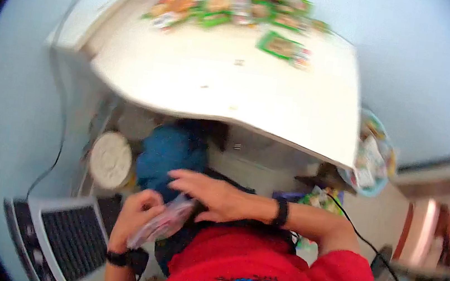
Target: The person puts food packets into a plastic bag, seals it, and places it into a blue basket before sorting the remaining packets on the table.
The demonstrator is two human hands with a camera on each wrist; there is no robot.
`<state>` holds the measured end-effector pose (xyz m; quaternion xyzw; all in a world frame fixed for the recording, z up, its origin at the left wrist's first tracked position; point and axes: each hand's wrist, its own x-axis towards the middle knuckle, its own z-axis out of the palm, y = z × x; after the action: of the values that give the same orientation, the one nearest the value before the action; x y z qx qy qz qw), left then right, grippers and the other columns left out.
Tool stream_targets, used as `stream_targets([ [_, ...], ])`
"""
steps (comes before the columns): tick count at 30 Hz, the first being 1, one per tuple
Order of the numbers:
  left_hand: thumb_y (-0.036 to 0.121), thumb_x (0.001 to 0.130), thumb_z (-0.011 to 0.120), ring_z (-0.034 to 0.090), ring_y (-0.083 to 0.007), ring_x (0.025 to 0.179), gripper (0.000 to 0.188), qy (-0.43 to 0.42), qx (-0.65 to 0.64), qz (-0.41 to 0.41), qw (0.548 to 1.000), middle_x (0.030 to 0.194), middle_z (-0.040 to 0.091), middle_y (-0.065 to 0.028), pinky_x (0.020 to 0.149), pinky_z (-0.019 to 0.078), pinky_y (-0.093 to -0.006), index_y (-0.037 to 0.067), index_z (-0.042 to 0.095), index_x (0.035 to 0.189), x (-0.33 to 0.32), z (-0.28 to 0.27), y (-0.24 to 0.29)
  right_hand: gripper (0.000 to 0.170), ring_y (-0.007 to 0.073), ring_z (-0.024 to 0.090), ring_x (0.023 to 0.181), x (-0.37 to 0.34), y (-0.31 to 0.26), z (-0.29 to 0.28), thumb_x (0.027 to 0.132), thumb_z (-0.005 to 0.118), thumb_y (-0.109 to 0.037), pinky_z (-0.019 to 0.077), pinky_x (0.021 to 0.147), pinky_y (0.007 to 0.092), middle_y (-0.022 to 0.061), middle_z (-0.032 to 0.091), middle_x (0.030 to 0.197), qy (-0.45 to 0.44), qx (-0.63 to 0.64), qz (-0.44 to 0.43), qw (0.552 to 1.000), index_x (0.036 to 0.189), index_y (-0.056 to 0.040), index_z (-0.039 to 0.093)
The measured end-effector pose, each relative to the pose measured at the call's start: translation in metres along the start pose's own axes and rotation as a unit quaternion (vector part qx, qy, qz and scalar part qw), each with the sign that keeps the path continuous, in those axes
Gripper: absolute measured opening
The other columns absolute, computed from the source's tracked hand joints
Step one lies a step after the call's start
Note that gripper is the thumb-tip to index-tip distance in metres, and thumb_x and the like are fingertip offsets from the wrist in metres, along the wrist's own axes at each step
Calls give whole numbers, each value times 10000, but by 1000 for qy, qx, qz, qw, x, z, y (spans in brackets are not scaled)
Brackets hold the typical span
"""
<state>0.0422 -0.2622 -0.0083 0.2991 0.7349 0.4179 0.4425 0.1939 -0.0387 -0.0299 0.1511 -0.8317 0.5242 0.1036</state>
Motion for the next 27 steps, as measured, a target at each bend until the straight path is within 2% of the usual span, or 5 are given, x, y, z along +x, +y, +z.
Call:
stream_targets([
  [9, 12, 879, 665, 549, -40, 662, 68, -6, -94, -101, 990, 770, 606, 11, 590, 446, -200, 12, 598, 874, 2, 7, 10, 183, 338, 625, 889, -2, 33, 31, 808, 727, -163, 507, 721, 402, 127, 647, 870, 106, 65, -110, 986, 932, -63, 637],
  [14, 7, 866, 678, 571, -53, 662, 79, -32, -166, -116, 979, 795, 640, -6, 620, 473, -205, 9, 633, 932, 0, 10, 36, 260, 281, 643, 702, -2, -3, -4, 851, 734, -261, 489, 615, 372, 132, 647, 782, 17, 148, 46, 988, 927, -37, 624],
  [17, 200, 892, 677, 686, -226, 870, 240, 36, -429, -210, 878, 884, 686, -112, 736, 593, -435, 4, 608, 1012, 7, 39, 68, 303, 147, 630, 722, -9, -22, -52, 846, 754, -275, 492, 631, 309, 115, 653, 801, 59, 142, 63, 986, 966, -24, 634],
  [21, 164, 986, 567, 640, -145, 864, 197, 5, -32, -37, 999, 915, 694, -102, 761, 531, -312, 0, 668, 1027, 25, 19, 37, 296, 121, 618, 824, -53, -47, -125, 799, 769, -215, 520, 716, 315, 37, 664, 863, 259, 145, 167, 940, 989, -19, 654],
  [27, 183, 1007, 541, 654, -156, 821, 233, -38, -59, 23, 997, 890, 701, -103, 768, 526, -293, -20, 641, 947, 53, 38, 55, 356, 187, 646, 1037, -199, -79, -221, 908, 647, -115, 549, 893, 369, 88, 645, 1172, 630, 144, 71, 760, 1237, -1, 573],
])
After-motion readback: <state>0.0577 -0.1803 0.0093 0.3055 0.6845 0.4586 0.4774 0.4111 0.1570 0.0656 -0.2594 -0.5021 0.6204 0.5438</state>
